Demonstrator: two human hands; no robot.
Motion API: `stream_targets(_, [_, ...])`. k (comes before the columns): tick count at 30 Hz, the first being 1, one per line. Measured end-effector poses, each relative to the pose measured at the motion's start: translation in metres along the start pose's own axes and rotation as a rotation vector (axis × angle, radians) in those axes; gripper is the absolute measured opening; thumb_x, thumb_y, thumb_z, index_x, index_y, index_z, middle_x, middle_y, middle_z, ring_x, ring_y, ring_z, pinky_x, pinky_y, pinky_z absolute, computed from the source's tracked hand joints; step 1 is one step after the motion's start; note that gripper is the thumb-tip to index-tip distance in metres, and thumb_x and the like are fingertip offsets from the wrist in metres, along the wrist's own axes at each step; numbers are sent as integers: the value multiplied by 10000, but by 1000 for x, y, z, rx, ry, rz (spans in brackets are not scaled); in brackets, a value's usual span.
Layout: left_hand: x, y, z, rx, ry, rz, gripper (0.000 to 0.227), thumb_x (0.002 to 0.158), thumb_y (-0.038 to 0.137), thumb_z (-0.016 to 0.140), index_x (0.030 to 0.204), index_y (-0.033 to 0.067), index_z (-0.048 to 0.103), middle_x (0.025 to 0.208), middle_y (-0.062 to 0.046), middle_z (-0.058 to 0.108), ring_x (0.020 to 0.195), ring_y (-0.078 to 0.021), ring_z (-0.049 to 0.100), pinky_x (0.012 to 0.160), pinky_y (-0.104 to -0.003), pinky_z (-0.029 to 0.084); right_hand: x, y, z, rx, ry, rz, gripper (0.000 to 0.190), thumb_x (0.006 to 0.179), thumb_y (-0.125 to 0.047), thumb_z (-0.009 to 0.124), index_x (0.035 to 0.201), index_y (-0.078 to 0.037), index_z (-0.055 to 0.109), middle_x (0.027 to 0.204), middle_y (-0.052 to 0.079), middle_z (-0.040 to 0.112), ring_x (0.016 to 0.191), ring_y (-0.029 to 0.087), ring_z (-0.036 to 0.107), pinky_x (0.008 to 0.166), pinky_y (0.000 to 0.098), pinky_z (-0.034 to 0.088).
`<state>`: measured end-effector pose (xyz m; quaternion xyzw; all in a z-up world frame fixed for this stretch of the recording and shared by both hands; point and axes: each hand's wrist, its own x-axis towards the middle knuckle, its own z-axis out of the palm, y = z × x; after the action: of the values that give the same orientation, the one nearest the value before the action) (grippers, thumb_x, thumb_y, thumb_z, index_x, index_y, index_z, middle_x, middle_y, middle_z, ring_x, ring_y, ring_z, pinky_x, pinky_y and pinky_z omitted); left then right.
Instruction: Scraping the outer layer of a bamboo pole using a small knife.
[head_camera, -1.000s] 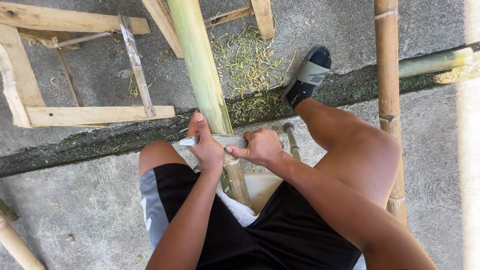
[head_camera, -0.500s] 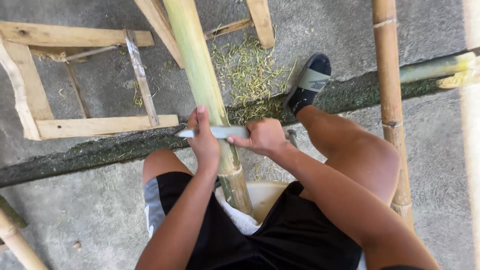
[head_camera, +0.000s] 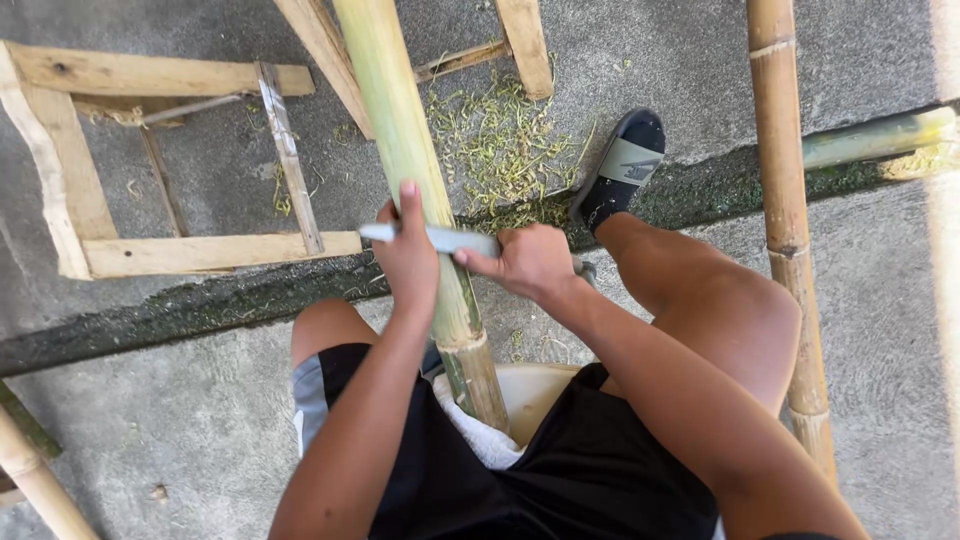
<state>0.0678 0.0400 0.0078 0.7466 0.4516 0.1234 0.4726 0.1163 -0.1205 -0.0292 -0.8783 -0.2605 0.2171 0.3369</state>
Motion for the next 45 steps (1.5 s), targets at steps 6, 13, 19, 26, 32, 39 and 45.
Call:
stream_targets(6, [-68,-22,-23,-206,-57,155,562,1059,484,580,1232,-49,612,1068,-46,683,944,-117,614,835,-297,504,-54,10,19,-13,-200,-53,862,762,-878,511,568,-55,676,464,150,595,458,344,648,506,457,538])
stream_targets(13, [-20,6,-1,7,14,-70,542,985,501,586,1135,-17,640,849,-49,669,722,-116,626,646,-311,512,-10,12,20,19,-109,-5,886,789,-883,508,579,-40,678,491,171,590,487,354,649,549,465,543])
stream_targets(19, [-37,3,-10,-46,-19,9,578,996,534,603,1062,-37,659,828,-74,614,717,-140,577,648,-323,477,-28,12,15,60,-95,4,882,809,-874,480,623,-38,692,518,170,600,505,356,645,552,485,536])
stream_targets(26, [-51,-3,-13,-1,-10,94,595,1008,539,579,1135,-40,631,908,-82,683,797,-131,619,714,-307,520,-37,18,24,63,-195,-48,908,779,-895,477,602,-30,688,507,166,601,486,369,624,556,487,531])
stream_targets(32, [3,22,6,122,25,-18,694,928,614,595,1069,-62,665,850,-143,708,742,-202,699,660,-372,539,5,12,28,65,-197,36,901,789,-886,444,616,-38,694,517,169,613,496,340,651,545,489,539])
stream_targets(39, [-1,30,0,108,14,81,742,899,674,585,1118,-28,688,879,-121,723,794,-215,700,717,-387,534,10,11,14,72,-145,89,911,806,-887,473,666,-21,722,548,189,620,565,367,671,596,492,554])
stream_targets(45, [-26,-2,-13,118,-2,116,673,980,585,598,1189,-54,627,938,-117,691,842,-178,637,766,-343,529,-22,8,12,31,-213,46,887,776,-885,505,640,-34,715,539,184,623,565,371,679,615,481,560])
